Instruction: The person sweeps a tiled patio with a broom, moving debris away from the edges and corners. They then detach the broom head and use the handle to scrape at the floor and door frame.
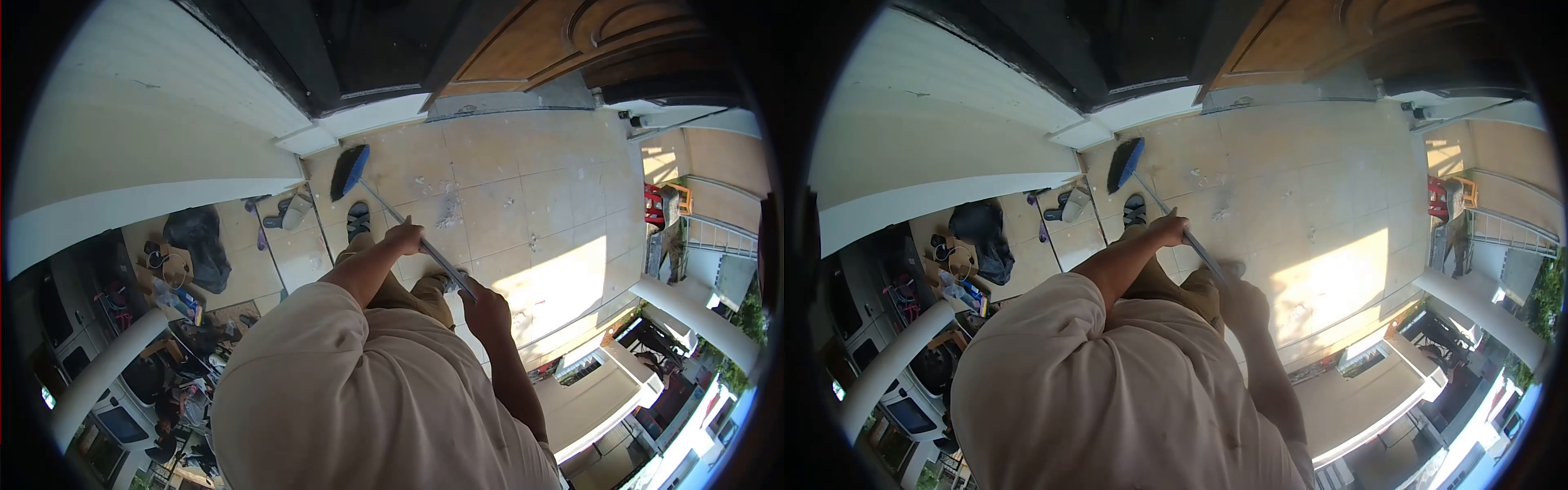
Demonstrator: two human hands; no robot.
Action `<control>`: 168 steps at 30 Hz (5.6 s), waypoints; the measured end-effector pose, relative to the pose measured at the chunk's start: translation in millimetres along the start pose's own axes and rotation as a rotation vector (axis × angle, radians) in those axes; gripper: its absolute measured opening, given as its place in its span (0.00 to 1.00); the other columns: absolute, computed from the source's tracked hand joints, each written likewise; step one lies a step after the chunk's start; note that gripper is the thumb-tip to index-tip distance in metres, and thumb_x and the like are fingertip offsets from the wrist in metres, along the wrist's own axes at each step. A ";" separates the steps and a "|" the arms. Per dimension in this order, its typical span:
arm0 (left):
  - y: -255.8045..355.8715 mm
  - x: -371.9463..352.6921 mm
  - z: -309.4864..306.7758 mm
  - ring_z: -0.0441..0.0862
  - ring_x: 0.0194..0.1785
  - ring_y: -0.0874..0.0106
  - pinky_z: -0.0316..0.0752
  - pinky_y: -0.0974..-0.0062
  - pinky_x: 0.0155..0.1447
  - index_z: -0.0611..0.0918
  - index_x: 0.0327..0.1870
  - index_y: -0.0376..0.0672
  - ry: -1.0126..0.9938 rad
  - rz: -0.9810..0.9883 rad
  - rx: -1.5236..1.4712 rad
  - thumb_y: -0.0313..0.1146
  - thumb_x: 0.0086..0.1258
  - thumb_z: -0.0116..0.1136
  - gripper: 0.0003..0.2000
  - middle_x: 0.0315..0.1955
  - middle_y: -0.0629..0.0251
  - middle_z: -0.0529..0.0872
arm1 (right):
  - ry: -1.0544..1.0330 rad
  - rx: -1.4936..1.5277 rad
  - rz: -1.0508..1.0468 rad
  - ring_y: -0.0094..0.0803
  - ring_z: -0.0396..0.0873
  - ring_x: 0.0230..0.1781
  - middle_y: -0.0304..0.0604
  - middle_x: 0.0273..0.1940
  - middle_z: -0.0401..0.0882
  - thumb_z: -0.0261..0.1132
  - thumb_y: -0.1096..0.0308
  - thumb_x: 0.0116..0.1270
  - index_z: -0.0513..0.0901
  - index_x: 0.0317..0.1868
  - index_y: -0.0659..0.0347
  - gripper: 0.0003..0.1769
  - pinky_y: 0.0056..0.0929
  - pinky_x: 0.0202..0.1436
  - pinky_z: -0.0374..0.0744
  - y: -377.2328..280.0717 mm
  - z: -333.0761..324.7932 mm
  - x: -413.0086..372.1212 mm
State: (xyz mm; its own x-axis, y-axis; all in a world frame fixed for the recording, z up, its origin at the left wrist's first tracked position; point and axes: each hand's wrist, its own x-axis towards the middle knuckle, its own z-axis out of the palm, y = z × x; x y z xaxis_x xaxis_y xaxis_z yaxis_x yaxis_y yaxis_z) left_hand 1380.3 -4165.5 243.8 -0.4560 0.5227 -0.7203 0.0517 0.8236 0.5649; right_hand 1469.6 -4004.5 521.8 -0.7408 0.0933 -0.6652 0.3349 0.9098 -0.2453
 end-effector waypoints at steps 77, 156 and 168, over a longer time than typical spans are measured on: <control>109.0 34.5 39.5 0.85 0.49 0.56 0.61 0.37 0.69 0.83 0.44 0.49 -0.085 0.438 0.538 0.43 0.62 0.63 0.13 0.50 0.53 0.79 | 0.148 0.583 0.466 0.54 0.79 0.54 0.55 0.54 0.80 0.59 0.64 0.70 0.70 0.67 0.56 0.25 0.45 0.54 0.78 74.0 95.6 -77.5; 13.3 -109.3 60.8 0.77 0.62 0.54 0.72 0.42 0.58 0.78 0.58 0.55 0.248 -0.003 0.283 0.48 0.68 0.58 0.19 0.61 0.56 0.75 | -0.020 0.138 -0.080 0.58 0.82 0.44 0.58 0.40 0.85 0.58 0.58 0.70 0.72 0.64 0.52 0.24 0.56 0.47 0.79 31.4 102.3 -64.9; 58.5 -164.5 56.4 0.77 0.62 0.59 0.71 0.43 0.57 0.77 0.60 0.57 0.362 0.234 0.590 0.48 0.69 0.55 0.20 0.63 0.59 0.75 | 0.115 0.194 -0.128 0.58 0.82 0.41 0.56 0.38 0.84 0.57 0.61 0.71 0.74 0.59 0.54 0.18 0.54 0.44 0.79 46.2 81.0 -139.9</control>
State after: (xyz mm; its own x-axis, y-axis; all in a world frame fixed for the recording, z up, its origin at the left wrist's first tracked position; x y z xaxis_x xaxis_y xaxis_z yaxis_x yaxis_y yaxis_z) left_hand 1508.5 -4190.9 372.7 -0.6340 0.6783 -0.3714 0.6078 0.7340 0.3030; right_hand 1635.9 -4008.3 546.5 -0.8421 0.0381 -0.5380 0.3315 0.8233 -0.4607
